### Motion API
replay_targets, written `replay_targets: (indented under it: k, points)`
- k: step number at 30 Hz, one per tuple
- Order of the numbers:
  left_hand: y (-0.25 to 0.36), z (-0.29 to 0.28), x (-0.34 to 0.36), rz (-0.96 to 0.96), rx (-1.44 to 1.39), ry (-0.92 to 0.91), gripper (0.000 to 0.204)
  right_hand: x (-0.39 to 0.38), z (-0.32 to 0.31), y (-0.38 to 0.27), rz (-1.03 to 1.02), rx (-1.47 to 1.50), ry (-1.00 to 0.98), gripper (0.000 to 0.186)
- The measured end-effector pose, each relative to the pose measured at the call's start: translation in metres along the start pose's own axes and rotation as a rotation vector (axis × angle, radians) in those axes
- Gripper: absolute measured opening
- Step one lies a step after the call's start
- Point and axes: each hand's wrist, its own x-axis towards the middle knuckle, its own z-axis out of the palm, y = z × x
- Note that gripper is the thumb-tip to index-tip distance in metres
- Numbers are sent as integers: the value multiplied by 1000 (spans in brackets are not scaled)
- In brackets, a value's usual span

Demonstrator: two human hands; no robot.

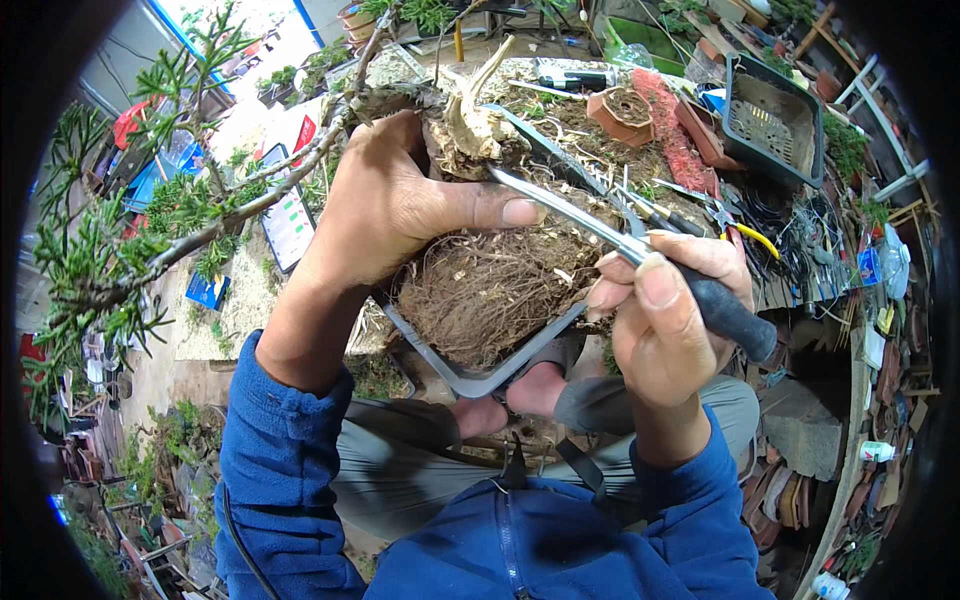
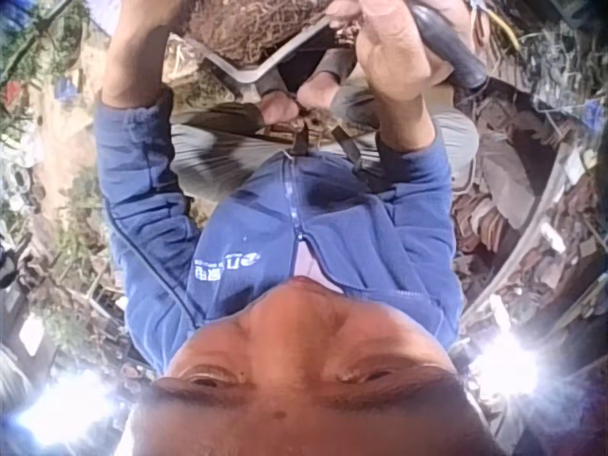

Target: The person uses a metal root rake to loosen and remove soil from the root ball of a small bonsai tree held in a plastic tray. They scrape around the base of the trunk and between the roots to expose the root structure.

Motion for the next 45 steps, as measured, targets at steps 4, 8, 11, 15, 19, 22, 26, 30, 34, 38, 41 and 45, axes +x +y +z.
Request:
replay_targets:
  k: [4, 8, 11, 15, 19, 22, 26, 30, 34, 38, 41, 45]
  points:
    - [6, 2, -1, -32, -58, -13, 54, -2, 2, 3, 87, 209, 128, 22]
    - [9, 2, -1, -35, -80, -26, 54, -3, 1, 4, 83, 231, 117, 24]
    - [9, 2, -1, -40, -70, -37, 54, -3, 1, 3, 114, 175, 62, 25]
    - [11, 1, 0, -18, -54, -42, 55, -6, 3, 4, 106, 155, 122, 26]
    - [11, 1, -1, -62, -75, -50, 55, -9, 4, 5, 33, 192, 196, 23]
    - [9, 1, -1, -56, -90, -43, 54, -9, 3, 2, 55, 172, 194, 22]
    - [9, 1, -2, -73, 12, -20, 53, -9, 8, -3, 170, 150, 158, 23]
    - [12, 2, -2, -69, -50, -41, 51, -3, 10, 3, 109, 178, 157, 24]
    - [11, 2, -1, -65, -8, -39, 50, 2, -1, 8, 211, 212, 450, 23]
    - [7, 5, -2, -42, 65, 44, 46, 2, -9, -1, 63, 274, 95, 20]
    - [5, 11, -2, 33, 353, 153, 43, 9, -9, -16, -58, -80, -84, 25]
    - [5, 20, -6, 84, 429, 303, 50, 33, -9, -43, -71, -290, -286, 29]
